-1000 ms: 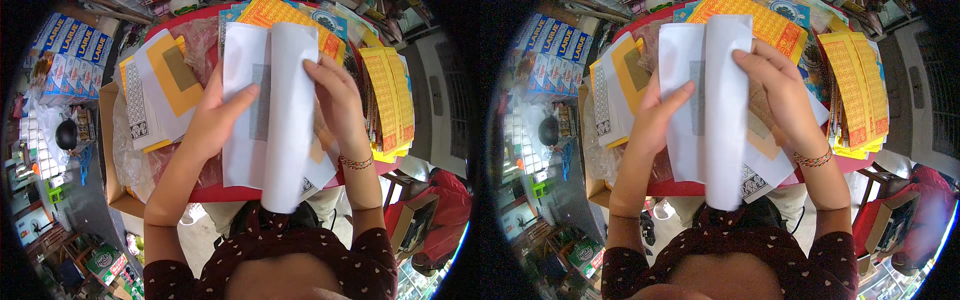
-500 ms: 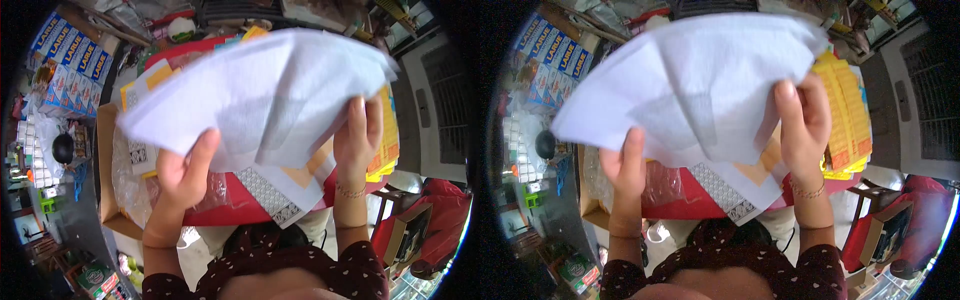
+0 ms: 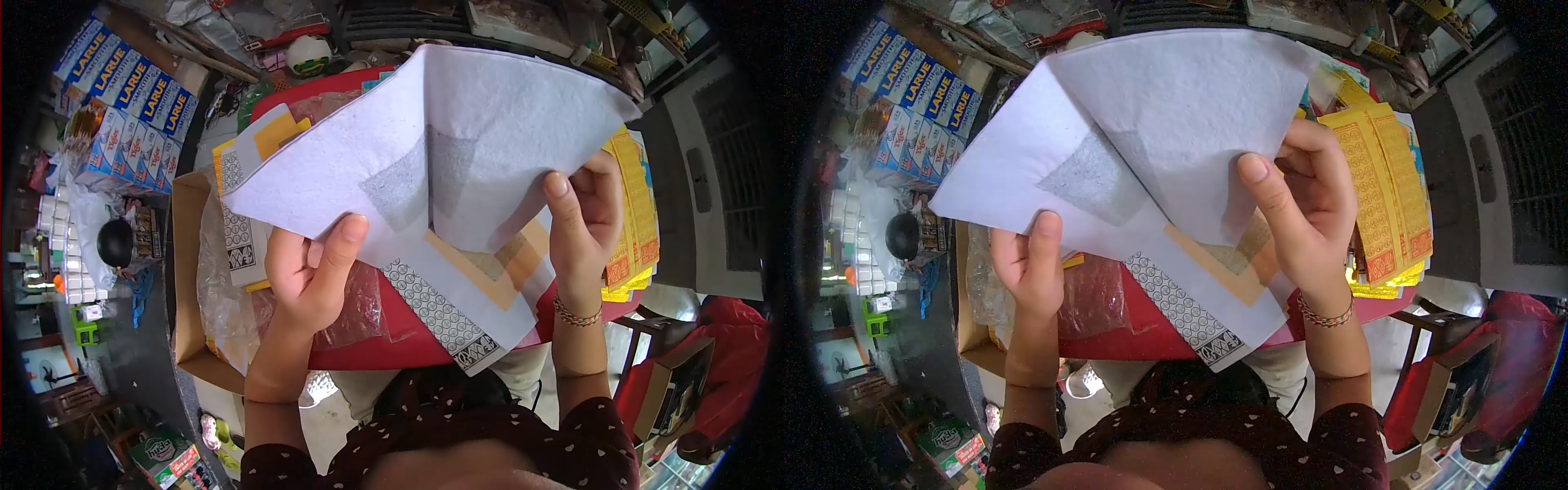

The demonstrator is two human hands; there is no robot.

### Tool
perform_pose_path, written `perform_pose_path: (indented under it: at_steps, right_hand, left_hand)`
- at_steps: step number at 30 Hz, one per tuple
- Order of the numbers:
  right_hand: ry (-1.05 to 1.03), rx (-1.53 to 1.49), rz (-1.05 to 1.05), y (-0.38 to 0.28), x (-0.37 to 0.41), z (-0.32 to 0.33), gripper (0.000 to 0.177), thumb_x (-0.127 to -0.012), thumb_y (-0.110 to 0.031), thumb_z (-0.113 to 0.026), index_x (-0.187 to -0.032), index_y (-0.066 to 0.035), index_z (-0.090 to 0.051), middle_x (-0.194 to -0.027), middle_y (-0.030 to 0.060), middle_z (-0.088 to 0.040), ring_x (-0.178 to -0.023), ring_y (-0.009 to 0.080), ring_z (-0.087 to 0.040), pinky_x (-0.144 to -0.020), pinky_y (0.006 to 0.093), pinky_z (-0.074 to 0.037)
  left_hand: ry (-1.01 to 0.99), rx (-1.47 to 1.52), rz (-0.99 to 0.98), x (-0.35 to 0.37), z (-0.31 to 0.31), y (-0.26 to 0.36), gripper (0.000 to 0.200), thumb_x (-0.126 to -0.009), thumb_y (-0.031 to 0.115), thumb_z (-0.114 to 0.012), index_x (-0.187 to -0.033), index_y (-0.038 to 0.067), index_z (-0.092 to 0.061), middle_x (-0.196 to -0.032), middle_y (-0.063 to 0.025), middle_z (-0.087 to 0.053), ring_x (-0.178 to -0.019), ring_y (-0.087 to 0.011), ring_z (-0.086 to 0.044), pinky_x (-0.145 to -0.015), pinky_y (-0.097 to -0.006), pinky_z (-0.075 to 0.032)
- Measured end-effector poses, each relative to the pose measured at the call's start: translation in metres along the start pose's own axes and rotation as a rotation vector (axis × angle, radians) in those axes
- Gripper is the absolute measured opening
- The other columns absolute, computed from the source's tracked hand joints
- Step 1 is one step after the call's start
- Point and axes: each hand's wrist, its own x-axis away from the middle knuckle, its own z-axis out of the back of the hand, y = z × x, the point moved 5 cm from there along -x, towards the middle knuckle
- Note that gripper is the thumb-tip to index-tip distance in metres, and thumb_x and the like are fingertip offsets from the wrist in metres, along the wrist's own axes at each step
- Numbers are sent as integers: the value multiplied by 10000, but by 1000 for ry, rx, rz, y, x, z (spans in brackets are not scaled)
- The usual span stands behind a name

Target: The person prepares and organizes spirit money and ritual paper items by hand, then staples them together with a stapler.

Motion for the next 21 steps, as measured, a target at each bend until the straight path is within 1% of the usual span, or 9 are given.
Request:
perform_pose_path:
  at_steps: [2, 5, 7, 9, 11, 13, 15, 16, 21]
  right_hand:
    - [1, 25, -17, 2, 1, 1, 220, -924, -71, -621, -1106, 12, -528, -980, 64, -641, -893, 93, -576, -827, 234, -441]
    - [5, -51, -57, 3, 0, 10, 219, -915, -67, -631, -1096, 19, -544, -935, 53, -657, -850, 82, -585, -791, 214, -442]
    - [7, -183, -164, 1, -6, 12, 230, -899, -51, -641, -1097, 29, -556, -911, 54, -667, -815, 76, -591, -751, 201, -445]
    - [-10, -208, -228, 5, -13, 14, 253, -882, -42, -651, -1108, 36, -569, -904, 52, -673, -795, 69, -598, -733, 196, -453]
    - [59, -87, -423, 21, -17, 18, 252, -881, -55, -647, -1109, 33, -585, -882, 35, -673, -782, 60, -605, -730, 198, -460]
    - [25, -90, -503, 38, -21, 22, 247, -881, -78, -647, -1103, 20, -605, -861, 14, -671, -776, 51, -609, -735, 194, -462]
    - [-149, -2, -631, 55, -19, 23, 238, -877, -98, -659, -1085, 10, -619, -850, 1, -665, -776, 45, -601, -745, 185, -452]
    - [-171, 53, -628, 59, -19, 23, 236, -869, -113, -674, -1072, -1, -630, -842, -14, -652, -780, 35, -584, -741, 178, -438]
    - [-167, 64, -595, 63, -18, 21, 234, -883, -127, -663, -1078, -2, -629, -849, -20, -635, -789, 29, -567, -727, 181, -428]
  left_hand:
    - [42, 6, 11, 0, 3, 0, 307, -928, 11, -586, -1212, -70, -503, -1110, -74, -589, -987, -107, -543, -871, -249, -434]
    - [65, -125, 18, 0, 12, 1, 392, -914, 65, -595, -1258, -82, -478, -1152, -111, -587, -1045, -149, -536, -934, -299, -405]
    - [88, 80, 216, -6, 11, 2, 347, -907, 62, -640, -1205, -59, -510, -1003, -34, -619, -894, -67, -555, -809, -203, -421]
    - [101, 87, 295, -12, 6, -2, 351, -906, 82, -646, -1203, -50, -514, -990, -32, -628, -882, -59, -567, -792, -195, -427]
    - [96, 120, 493, -14, 4, -24, 346, -910, 90, -644, -1206, -37, -517, -999, -40, -636, -900, -70, -582, -808, -217, -444]
    - [117, 101, 539, -14, 4, -43, 336, -925, 117, -628, -1211, -18, -516, -1012, -59, -646, -888, -78, -608, -762, -226, -491]
    - [100, 109, 709, -9, 7, -64, 312, -946, 143, -600, -1206, -7, -517, -1024, -67, -650, -859, -74, -624, -682, -214, -523]
    - [97, 88, 667, -9, 8, -69, 305, -958, 176, -586, -1192, -8, -520, -1018, -70, -656, -822, -69, -633, -608, -205, -531]
    - [80, -36, 594, -10, 11, -76, 316, -954, 187, -599, -1180, -20, -520, -980, -69, -672, -808, -68, -632, -625, -203, -529]
